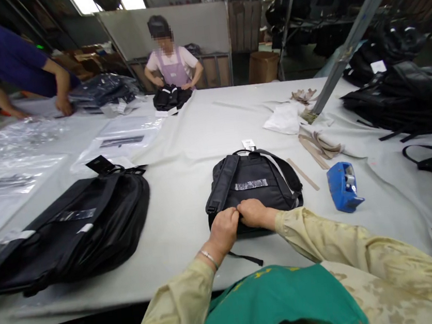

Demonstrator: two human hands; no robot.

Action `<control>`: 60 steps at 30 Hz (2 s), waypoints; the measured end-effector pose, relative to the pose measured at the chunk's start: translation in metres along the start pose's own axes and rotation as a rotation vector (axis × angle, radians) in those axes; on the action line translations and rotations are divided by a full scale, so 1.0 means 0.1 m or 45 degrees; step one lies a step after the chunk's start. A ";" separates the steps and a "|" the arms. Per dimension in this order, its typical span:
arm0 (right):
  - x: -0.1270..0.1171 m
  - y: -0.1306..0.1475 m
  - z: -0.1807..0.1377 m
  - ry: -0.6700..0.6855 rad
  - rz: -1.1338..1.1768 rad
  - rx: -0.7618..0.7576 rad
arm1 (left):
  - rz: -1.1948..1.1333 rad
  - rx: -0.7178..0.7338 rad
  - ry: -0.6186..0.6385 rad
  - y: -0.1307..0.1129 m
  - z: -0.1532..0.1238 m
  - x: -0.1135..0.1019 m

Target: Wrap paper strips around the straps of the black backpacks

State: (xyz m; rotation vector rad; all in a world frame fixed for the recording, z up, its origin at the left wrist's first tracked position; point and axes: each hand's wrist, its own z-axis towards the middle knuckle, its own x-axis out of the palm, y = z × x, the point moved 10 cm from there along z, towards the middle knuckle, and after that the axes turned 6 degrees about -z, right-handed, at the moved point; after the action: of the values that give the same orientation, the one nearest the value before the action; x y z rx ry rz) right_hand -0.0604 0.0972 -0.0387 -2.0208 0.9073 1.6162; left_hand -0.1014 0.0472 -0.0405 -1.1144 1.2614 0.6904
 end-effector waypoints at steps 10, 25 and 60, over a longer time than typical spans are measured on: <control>0.09 0.04 0.22 0.110 -0.062 -0.112 | -0.179 -0.147 -0.066 0.00 -0.50 0.81; 0.04 0.43 0.39 0.015 -0.189 -0.116 | -0.479 -0.291 0.175 0.02 0.01 0.86; 0.17 0.60 0.56 0.067 -0.200 -0.193 | -0.880 -1.009 -0.171 1.40 -0.36 0.64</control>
State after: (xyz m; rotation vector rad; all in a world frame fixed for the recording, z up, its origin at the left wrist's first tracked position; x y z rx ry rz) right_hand -0.1400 0.0875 -0.0641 -2.1860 0.6420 1.5942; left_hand -0.2265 0.0533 -0.1370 -1.9765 0.3909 0.7166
